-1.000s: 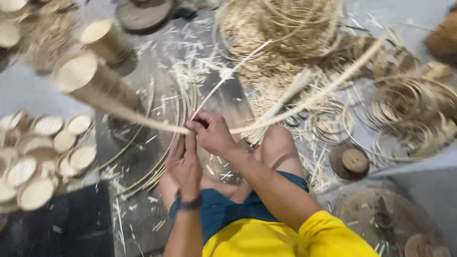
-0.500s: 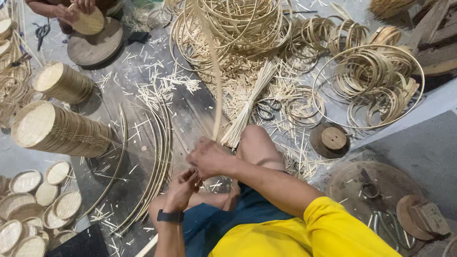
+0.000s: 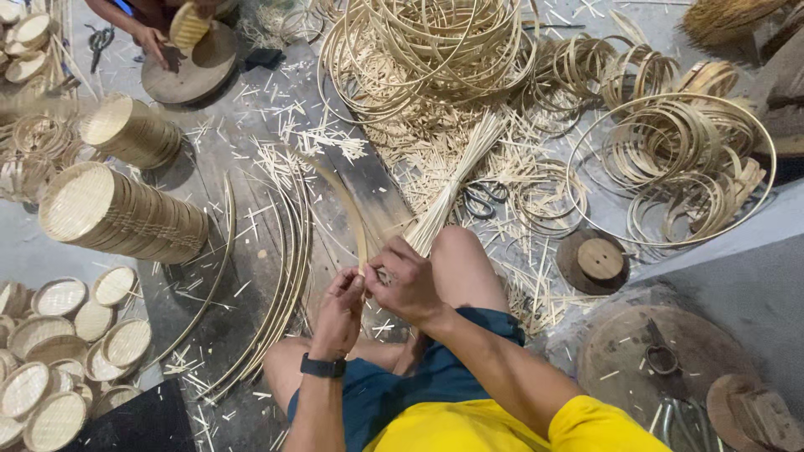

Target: The person sits on the floor of a bamboo craft workshop and bends a long thin bamboo strip into a circular hoop, joining and pressing the ends together by hand. They flex, align and secure the strip, working among piles of finished woven basket lids and coiled bamboo strips.

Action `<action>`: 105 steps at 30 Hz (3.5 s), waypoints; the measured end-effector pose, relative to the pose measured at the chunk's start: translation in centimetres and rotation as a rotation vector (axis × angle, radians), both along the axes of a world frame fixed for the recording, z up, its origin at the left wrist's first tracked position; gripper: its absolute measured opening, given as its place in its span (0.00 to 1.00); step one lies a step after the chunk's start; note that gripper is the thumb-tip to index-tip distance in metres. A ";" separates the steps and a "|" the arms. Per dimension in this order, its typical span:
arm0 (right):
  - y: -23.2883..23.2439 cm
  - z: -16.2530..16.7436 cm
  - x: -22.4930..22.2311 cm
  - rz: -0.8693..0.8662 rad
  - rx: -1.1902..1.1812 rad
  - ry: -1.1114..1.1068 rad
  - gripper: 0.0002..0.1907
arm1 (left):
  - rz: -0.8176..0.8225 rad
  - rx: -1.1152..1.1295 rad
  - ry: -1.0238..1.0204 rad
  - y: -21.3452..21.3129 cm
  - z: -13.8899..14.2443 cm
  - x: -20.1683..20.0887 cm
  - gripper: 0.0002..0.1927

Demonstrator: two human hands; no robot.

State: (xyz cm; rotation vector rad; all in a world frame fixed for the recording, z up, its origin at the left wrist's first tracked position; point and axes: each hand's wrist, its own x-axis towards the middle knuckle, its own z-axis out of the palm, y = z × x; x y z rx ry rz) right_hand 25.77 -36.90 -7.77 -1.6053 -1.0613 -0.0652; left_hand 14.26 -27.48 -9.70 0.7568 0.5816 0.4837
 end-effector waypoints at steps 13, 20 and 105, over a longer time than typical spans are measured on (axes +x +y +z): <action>-0.3 1.7 0.5 0.093 -0.119 0.094 0.06 | 0.163 -0.009 0.090 0.2 -0.5 1.7 0.07; -0.6 0.3 1.2 0.237 -0.377 0.178 0.07 | 0.052 0.019 0.096 0.5 -0.5 1.4 0.12; -15.3 -0.1 11.3 -0.439 0.401 0.639 0.29 | 0.801 0.039 -0.300 6.3 1.7 -10.6 0.17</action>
